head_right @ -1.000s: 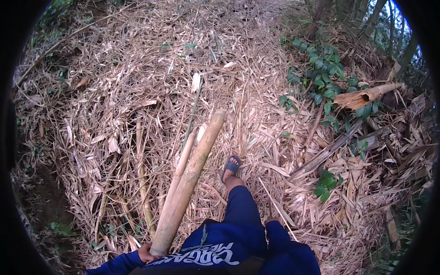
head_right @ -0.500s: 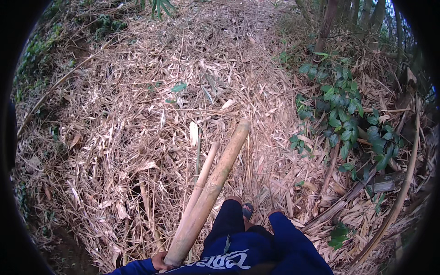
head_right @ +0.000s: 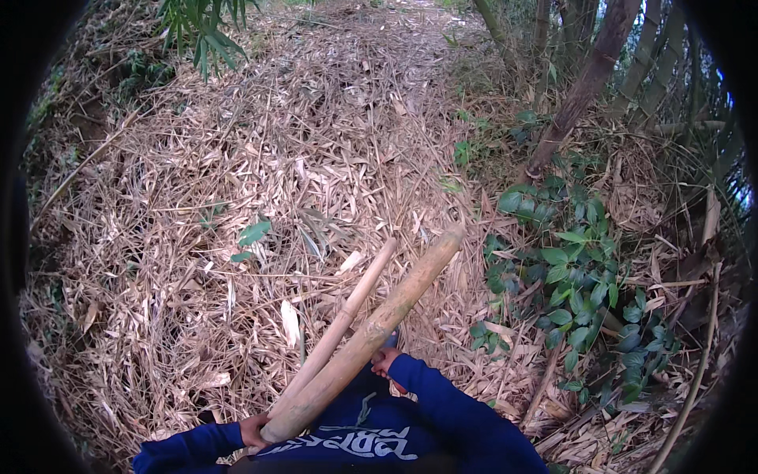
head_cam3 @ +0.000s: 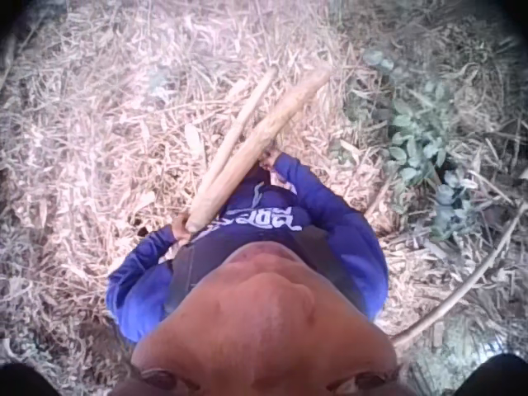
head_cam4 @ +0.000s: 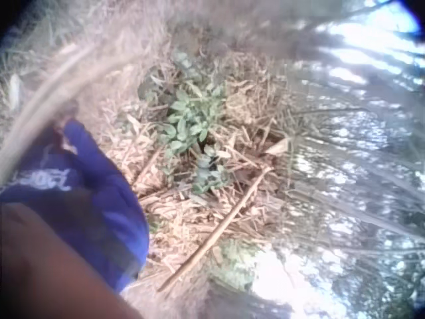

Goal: The person sits on the ground in a bamboo grove and uses a machete to split a long bamboo stalk into thin strips. They then gather thicker bamboo pieces and split them into smaller sections.

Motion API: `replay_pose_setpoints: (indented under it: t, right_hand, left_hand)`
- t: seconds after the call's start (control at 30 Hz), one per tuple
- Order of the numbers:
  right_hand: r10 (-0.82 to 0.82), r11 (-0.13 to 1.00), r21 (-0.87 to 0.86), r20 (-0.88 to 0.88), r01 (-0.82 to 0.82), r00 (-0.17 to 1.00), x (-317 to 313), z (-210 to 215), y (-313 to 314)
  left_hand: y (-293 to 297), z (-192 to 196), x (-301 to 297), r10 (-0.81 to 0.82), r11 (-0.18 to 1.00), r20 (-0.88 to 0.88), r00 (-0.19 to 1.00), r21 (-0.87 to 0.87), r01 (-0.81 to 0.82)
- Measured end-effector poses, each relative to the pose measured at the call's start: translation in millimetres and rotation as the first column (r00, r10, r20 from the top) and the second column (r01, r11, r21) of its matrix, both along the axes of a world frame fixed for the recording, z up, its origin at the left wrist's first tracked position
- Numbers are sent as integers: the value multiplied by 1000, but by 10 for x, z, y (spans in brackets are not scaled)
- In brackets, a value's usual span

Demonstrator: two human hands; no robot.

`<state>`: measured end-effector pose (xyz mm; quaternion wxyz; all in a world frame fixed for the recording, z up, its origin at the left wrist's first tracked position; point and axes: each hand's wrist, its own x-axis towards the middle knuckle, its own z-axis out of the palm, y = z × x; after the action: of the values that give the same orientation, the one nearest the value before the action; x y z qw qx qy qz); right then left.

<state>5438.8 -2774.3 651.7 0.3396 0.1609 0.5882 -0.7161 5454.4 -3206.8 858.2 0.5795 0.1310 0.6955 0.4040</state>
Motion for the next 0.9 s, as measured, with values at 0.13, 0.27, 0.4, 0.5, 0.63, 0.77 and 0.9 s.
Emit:
replay_pose_setpoints:
  t: [0.13, 0.27, 0.4, 0.5, 0.63, 0.77, 0.9]
  right_hand:
    - [16, 999, -40, 15, -16, 1000, -1020, 219, 305]
    - [-14, 995, -99, -29, 11, 999, -1897, 417, 853]
    - [1, 983, -181, -115, -22, 993, -3127, 463, 1365]
    - [10, 971, -231, -184, -53, 983, -4155, 288, 1805]
    - [-15, 978, -201, -323, -53, 946, -5750, 46, 2887]
    - [-2, 988, -146, -372, -56, 928, -7154, 673, 3603]
    - [71, 970, -193, -349, -146, 935, -8187, 974, 4248]
  left_hand:
    - [536, 292, -963, -210, 977, -326, 922, -40, 208]
    - [1264, 468, -2196, -377, 901, -336, 863, -348, 258]
    - [1699, 491, -3240, -320, 931, -353, 879, -291, 222]
    - [2645, 829, -4063, -159, 886, -307, 938, -464, -1]
    - [4194, 900, -5242, 922, 387, 107, 372, -257, -885]
    - [4737, 877, -6134, 976, 137, 202, 78, -296, -945]
    - [4831, 1085, -7216, -144, 942, -725, 674, -308, -131]
